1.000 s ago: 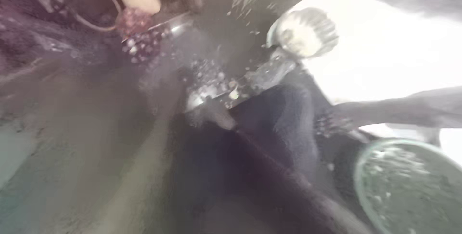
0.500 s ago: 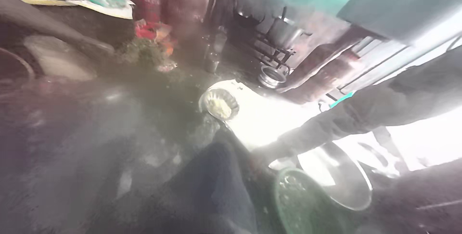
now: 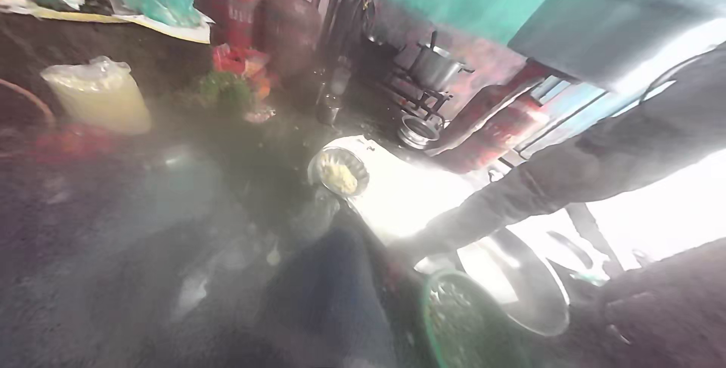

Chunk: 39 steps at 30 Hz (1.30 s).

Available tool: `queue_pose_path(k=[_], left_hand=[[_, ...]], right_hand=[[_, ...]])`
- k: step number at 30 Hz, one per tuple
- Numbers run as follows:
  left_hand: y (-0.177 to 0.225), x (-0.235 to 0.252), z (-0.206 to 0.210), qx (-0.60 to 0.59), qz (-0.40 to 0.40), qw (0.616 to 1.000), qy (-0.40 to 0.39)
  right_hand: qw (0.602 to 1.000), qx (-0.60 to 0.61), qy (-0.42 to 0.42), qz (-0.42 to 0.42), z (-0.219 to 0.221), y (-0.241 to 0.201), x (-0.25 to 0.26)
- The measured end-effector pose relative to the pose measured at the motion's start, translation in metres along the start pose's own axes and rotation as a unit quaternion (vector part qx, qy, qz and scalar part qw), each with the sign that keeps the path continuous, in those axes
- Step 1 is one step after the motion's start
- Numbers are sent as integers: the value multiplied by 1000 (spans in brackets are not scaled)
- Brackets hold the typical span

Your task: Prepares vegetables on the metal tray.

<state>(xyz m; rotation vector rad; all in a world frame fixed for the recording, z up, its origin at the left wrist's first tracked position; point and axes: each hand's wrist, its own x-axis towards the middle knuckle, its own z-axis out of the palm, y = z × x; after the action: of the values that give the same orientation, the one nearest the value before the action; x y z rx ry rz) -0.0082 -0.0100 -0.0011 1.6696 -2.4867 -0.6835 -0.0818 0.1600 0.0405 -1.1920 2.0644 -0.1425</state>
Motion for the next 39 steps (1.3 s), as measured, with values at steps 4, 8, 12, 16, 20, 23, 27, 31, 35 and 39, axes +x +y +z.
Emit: queue_pose_path(k=[4, 8, 12, 16, 20, 23, 27, 31, 35, 39], left_hand=[[19, -31, -29, -34, -28, 999, -22], [6, -8, -10, 5, -6, 1000, -11], [11, -7, -12, 26, -21, 999, -15], [13, -18, -14, -18, -23, 999, 25], [27, -51, -43, -13, 37, 999, -2], [34, -43, -50, -27, -51, 996, -63], [25, -22, -38, -42, -95, 993, -60], [-6, -2, -2, -43, -70, 997, 12], [-8, 2, 0, -32, -71, 997, 16], [-10, 2, -2, -43, -75, 996, 9]], right_hand=[[1000, -10, -4, -24, 5, -7, 23], [1000, 1, 5, -28, 8, -4, 31], [1000, 16, -22, -5, -4, -13, 11], [999, 14, -39, 34, 0, -4, -8], [998, -12, -34, 44, 9, 9, -17], [998, -36, 7, 41, 24, 19, 5], [998, -15, 59, -3, 30, 11, 28], [996, 3, 70, -56, 31, 2, 41], [997, 32, 49, -45, 31, 0, 44], [1000, -8, 21, -6, 40, 6, 37]])
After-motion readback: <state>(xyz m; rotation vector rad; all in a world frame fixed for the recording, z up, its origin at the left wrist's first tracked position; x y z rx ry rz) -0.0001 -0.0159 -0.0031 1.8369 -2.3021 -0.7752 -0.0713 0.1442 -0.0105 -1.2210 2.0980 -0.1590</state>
